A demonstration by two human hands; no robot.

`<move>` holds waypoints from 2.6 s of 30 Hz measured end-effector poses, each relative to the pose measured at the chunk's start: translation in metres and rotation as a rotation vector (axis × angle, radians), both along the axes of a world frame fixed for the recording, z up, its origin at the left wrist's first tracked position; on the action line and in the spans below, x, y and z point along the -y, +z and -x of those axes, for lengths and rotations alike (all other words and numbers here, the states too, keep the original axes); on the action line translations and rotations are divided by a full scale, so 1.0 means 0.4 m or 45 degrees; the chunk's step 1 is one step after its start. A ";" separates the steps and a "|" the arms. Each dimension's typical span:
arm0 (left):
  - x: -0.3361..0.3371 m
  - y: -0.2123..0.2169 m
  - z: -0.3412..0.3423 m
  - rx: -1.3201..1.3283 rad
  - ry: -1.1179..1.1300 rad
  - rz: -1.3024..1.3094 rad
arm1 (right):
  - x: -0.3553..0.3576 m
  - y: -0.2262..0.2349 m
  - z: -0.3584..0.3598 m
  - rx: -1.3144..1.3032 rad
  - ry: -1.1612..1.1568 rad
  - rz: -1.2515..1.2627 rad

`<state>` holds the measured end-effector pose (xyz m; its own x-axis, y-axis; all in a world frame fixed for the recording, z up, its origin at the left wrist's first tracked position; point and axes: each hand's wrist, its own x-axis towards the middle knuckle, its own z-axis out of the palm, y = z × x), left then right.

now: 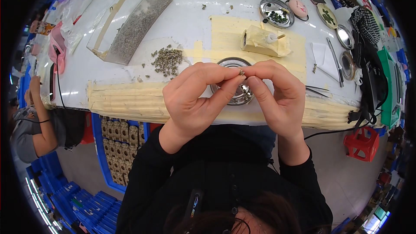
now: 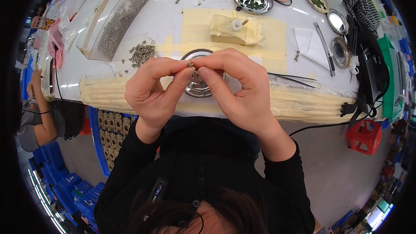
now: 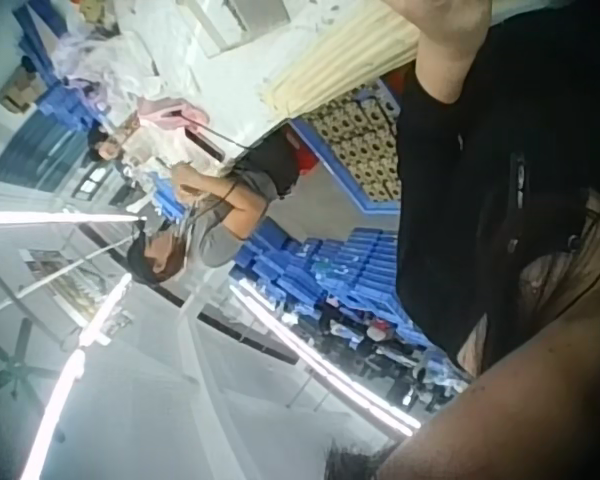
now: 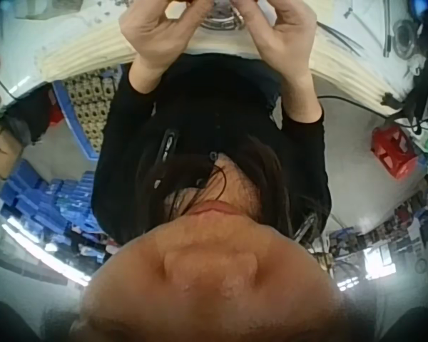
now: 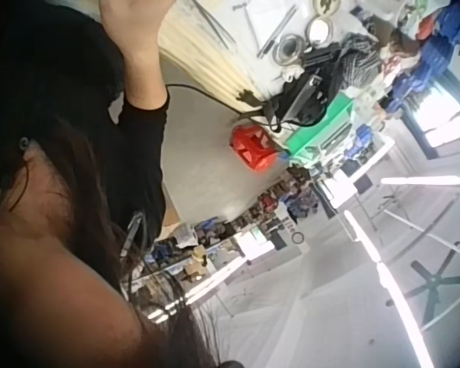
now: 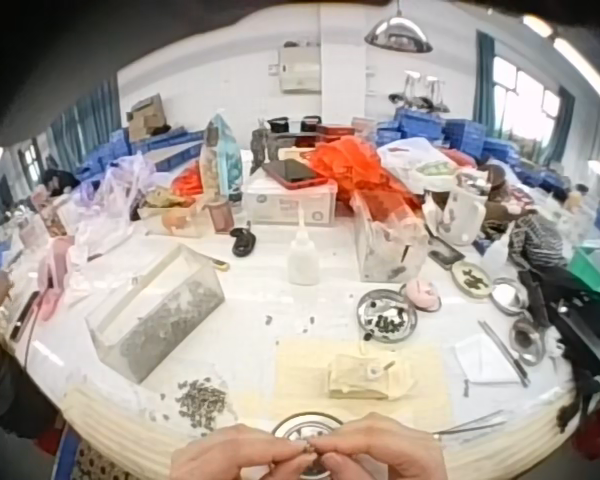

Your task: Assembling small pins or components into a base plate at a factory workbench.

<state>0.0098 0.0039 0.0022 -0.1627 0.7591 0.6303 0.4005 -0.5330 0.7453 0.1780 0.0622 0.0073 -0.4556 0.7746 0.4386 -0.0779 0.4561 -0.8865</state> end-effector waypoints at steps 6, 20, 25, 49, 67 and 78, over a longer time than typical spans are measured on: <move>0.001 -0.002 0.001 -0.023 0.017 -0.009 | 0.001 0.001 0.001 0.005 -0.001 0.003; -0.003 0.003 0.008 -0.071 -0.008 -0.051 | 0.003 0.005 0.000 -0.019 0.022 0.134; -0.001 0.007 0.002 -0.090 -0.009 -0.038 | 0.003 -0.001 -0.004 -0.093 0.058 0.311; -0.002 0.006 0.000 -0.103 0.021 -0.038 | 0.004 0.004 0.003 -0.019 -0.063 0.073; -0.011 0.002 0.002 -0.095 0.001 -0.099 | 0.003 0.000 0.005 -0.023 -0.011 0.092; 0.000 -0.004 0.005 0.000 -0.075 0.020 | 0.004 -0.002 0.005 -0.048 -0.044 0.101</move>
<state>0.0080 0.0041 0.0005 -0.1174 0.7773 0.6180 0.3689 -0.5437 0.7539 0.1761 0.0607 0.0064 -0.4123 0.8226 0.3916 -0.0977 0.3875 -0.9167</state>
